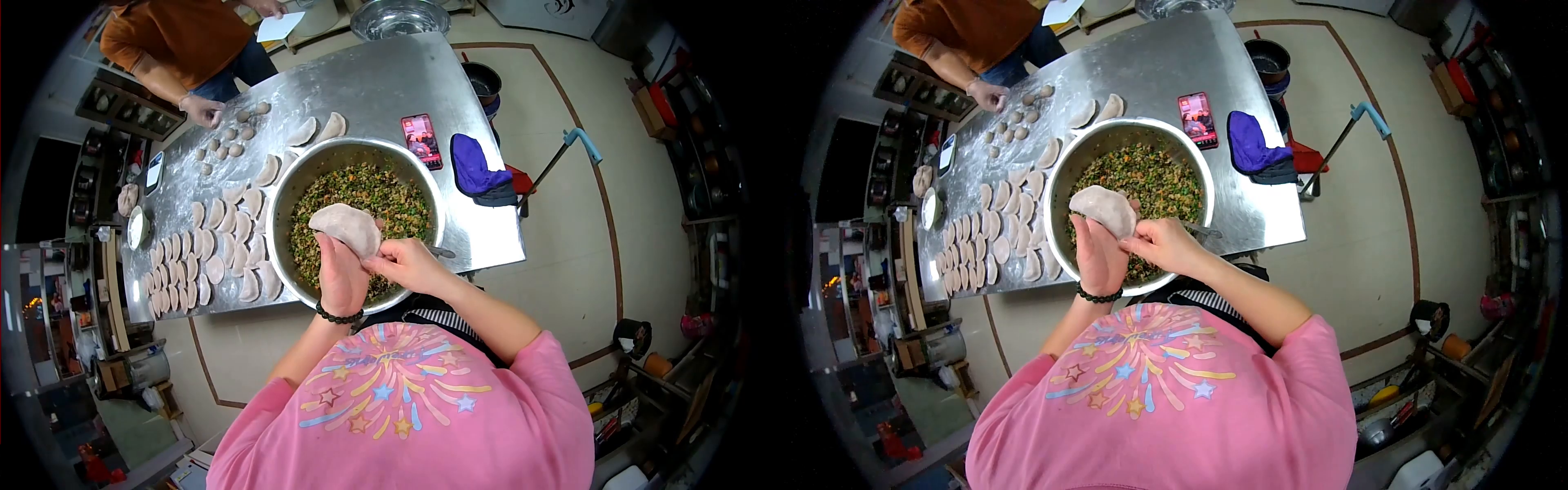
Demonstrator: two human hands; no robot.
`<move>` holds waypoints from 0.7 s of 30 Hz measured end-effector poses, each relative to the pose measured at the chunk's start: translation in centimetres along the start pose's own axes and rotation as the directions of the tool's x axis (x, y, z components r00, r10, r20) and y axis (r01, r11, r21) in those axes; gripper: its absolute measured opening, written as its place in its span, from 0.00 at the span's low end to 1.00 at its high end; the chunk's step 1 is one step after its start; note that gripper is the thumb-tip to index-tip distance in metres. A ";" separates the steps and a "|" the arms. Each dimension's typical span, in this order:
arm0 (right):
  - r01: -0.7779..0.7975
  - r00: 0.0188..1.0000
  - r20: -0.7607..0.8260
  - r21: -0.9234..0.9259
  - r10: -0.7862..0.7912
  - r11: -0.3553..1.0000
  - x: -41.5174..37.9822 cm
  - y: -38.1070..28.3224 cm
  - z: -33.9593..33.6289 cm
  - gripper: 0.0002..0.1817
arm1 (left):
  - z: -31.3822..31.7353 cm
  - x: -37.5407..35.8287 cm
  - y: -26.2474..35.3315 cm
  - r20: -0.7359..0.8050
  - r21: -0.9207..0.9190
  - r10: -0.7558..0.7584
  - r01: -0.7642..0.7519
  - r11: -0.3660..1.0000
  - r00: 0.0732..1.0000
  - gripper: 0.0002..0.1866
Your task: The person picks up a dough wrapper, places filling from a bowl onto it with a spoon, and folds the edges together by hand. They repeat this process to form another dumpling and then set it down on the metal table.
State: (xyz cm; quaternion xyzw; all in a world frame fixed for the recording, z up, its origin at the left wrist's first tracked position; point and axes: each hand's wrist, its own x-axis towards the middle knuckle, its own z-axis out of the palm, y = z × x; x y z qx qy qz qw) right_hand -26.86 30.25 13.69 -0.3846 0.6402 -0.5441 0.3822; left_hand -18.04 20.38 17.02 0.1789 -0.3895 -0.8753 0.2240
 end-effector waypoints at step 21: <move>0.183 0.969 -0.162 -0.045 -0.188 0.982 2.0 0.6 -2.6 0.27 | -1.7 1.2 -0.6 -0.094 0.175 -0.208 0.222 0.959 0.974 0.25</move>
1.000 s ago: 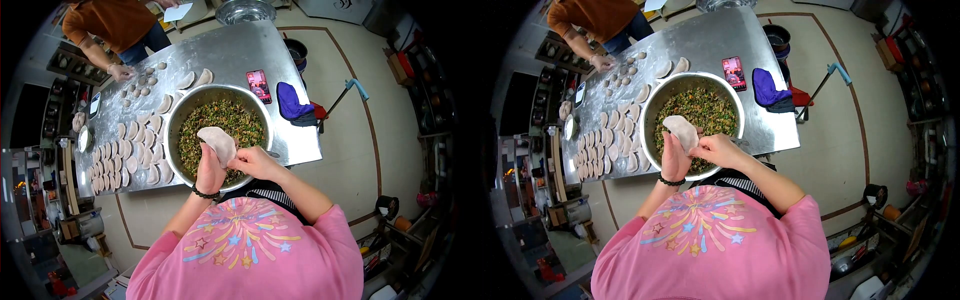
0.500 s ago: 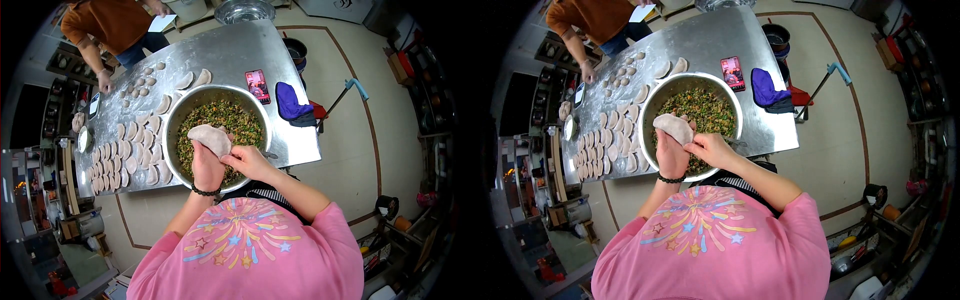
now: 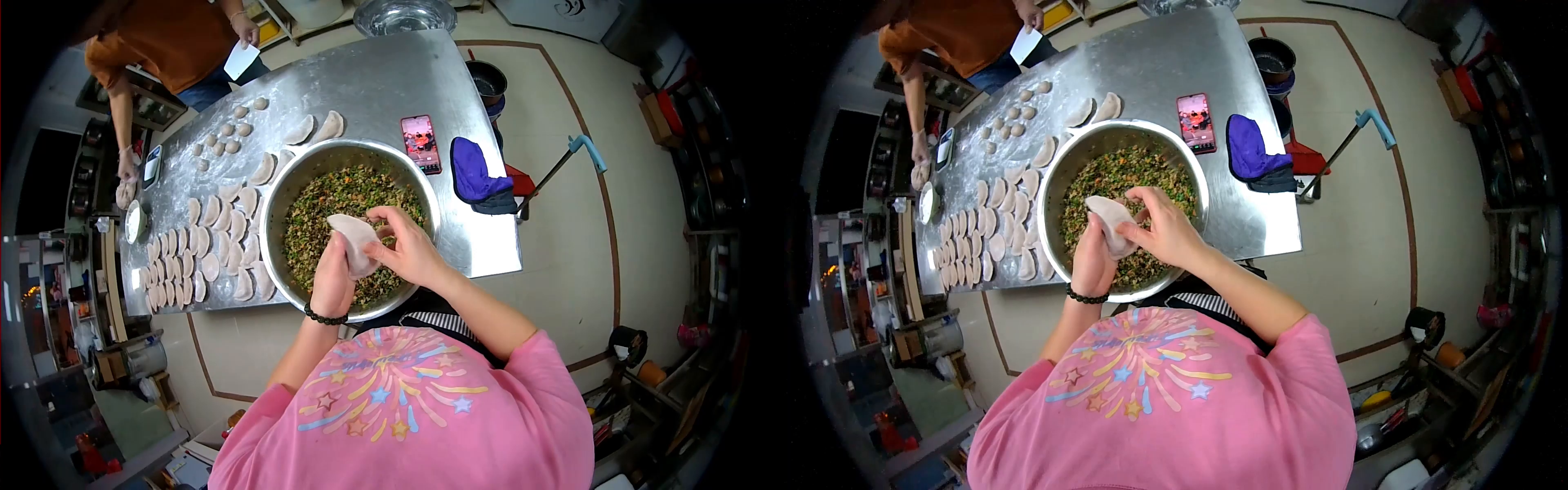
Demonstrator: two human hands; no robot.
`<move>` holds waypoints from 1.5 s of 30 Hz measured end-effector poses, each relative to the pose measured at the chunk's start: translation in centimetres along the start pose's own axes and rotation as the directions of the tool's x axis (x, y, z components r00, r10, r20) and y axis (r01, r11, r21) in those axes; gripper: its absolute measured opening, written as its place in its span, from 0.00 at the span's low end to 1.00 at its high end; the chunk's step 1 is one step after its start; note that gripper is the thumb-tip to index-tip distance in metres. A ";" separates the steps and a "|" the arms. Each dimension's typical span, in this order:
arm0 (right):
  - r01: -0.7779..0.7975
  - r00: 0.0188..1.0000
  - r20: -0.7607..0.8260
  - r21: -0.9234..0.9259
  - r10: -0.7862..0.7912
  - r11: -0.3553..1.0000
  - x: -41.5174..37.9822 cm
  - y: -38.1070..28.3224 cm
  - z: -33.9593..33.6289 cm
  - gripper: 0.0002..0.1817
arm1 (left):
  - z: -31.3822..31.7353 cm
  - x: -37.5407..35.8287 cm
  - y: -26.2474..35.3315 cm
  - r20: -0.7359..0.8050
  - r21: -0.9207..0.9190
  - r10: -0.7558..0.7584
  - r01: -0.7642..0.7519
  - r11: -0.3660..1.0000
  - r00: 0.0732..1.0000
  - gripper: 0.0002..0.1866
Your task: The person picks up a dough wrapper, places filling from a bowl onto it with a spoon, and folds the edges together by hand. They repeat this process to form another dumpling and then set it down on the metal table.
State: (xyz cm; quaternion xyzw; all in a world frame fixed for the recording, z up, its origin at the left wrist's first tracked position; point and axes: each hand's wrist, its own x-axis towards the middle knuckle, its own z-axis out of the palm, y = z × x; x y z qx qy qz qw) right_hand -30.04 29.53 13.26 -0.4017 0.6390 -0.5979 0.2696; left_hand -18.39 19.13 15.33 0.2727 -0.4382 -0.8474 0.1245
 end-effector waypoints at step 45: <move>-0.345 0.922 -0.212 -0.072 0.323 0.936 28.2 19.2 -10.0 0.38 | -7.2 -5.3 0.6 -0.475 0.626 0.307 0.072 0.776 0.824 0.11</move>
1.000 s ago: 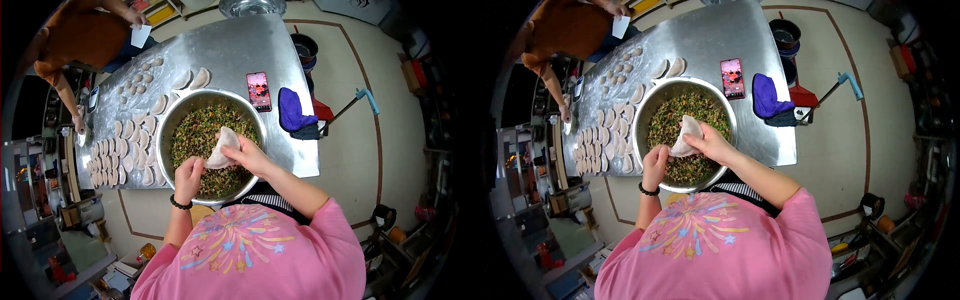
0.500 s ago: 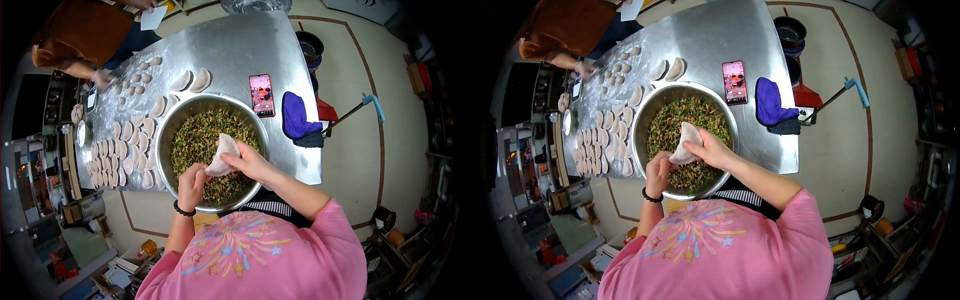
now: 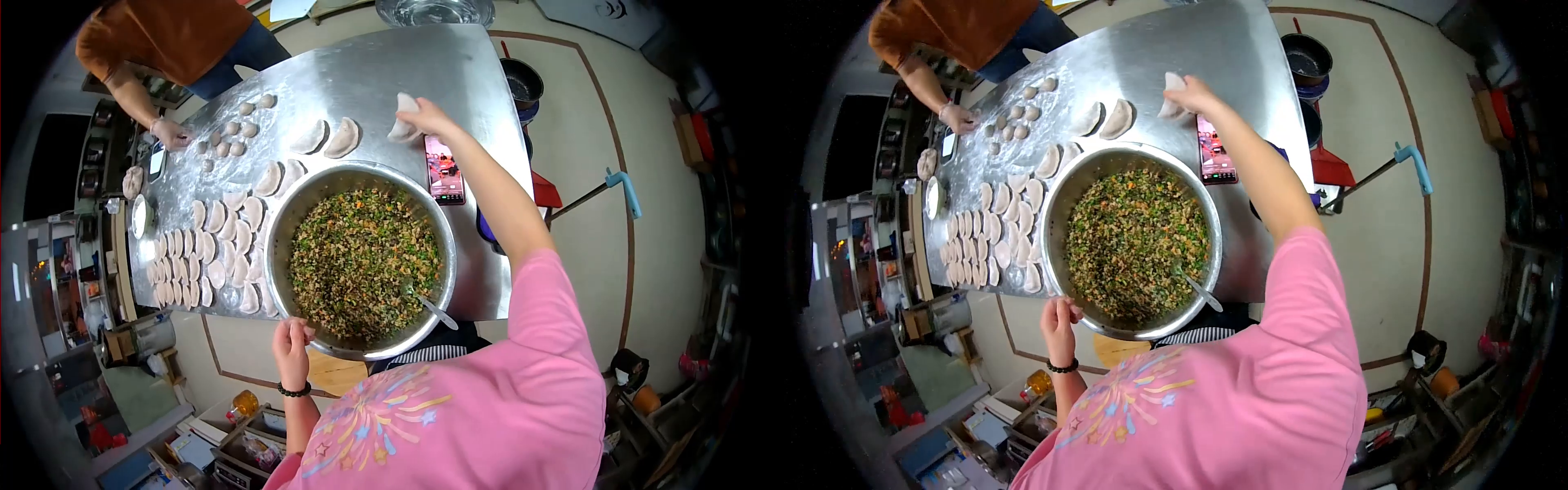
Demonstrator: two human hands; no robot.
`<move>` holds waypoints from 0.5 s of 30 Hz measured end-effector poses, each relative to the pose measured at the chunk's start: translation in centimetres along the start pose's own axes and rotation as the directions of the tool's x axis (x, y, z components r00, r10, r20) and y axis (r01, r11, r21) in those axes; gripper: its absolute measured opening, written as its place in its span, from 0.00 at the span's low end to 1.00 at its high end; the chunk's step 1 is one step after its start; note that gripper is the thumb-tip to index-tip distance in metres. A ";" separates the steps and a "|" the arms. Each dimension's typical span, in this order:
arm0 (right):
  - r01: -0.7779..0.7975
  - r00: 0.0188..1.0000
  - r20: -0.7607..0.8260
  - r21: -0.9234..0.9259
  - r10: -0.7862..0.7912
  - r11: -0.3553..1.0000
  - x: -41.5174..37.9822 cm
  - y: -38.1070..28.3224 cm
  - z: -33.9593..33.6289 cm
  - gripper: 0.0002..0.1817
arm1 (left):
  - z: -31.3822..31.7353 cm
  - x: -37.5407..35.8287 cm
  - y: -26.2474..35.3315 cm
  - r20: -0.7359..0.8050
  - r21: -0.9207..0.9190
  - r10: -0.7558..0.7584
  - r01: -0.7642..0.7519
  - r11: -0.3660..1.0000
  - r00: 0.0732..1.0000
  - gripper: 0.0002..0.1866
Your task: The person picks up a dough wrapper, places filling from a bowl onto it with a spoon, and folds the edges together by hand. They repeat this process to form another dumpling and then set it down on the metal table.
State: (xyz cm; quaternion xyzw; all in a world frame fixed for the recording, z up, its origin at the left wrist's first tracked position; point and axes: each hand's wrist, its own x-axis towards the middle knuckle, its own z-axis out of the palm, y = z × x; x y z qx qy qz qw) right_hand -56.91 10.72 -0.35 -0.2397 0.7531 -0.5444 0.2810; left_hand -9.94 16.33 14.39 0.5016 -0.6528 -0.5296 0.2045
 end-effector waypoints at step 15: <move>0.196 0.978 0.100 -0.106 -0.185 0.975 -5.1 -2.2 -9.2 0.20 | -4.9 -2.9 -4.5 -0.162 0.052 -0.052 0.062 0.997 0.985 0.12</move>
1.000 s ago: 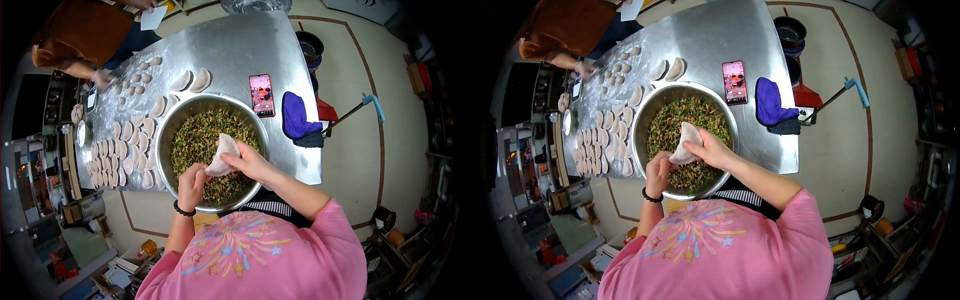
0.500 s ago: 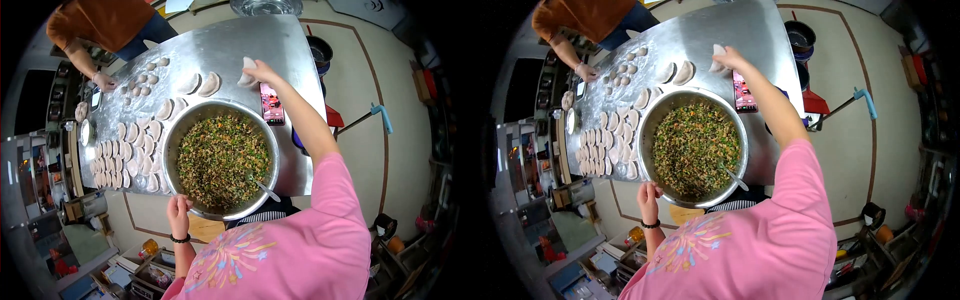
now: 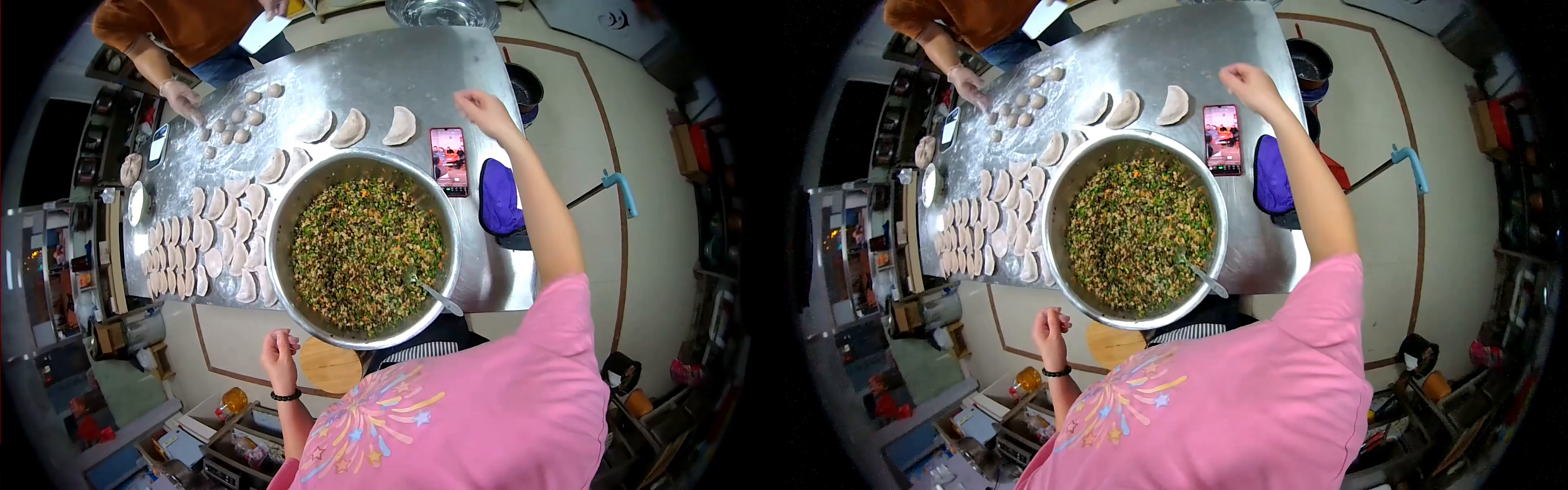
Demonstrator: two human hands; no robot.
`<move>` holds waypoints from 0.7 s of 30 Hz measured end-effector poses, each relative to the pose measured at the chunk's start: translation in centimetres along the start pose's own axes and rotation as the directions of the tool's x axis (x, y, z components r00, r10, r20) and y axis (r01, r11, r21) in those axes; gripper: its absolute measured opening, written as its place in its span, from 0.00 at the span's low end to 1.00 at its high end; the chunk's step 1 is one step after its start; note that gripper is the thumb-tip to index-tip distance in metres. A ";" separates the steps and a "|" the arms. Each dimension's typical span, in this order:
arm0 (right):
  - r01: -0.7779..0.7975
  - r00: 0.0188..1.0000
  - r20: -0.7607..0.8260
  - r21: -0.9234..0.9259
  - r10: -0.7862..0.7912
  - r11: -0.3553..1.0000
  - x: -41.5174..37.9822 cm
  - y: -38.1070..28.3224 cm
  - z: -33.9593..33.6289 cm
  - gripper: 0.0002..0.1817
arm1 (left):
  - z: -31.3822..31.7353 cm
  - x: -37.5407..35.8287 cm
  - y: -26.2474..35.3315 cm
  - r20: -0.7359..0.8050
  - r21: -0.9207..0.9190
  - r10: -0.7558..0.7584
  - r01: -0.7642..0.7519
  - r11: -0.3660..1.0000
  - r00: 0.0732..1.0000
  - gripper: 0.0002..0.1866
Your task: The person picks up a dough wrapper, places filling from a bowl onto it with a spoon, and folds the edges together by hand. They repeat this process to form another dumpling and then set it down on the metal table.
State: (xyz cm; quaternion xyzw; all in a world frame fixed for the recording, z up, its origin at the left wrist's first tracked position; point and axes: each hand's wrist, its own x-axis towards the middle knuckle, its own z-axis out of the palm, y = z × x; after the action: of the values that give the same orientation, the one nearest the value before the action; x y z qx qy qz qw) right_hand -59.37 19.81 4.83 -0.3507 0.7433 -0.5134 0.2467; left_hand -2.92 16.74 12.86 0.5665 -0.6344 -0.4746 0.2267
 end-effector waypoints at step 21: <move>0.058 0.960 0.247 -0.634 0.131 0.771 -29.1 -12.3 7.7 0.17 | -2.1 8.1 -7.4 0.027 0.084 0.051 -0.053 0.995 0.998 0.13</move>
State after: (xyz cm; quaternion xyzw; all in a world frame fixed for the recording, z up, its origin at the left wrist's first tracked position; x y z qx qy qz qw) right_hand -32.09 35.01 13.82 -0.4671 0.8374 -0.1727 0.2252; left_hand 0.43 9.16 5.44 0.5530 -0.6713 -0.4480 0.2070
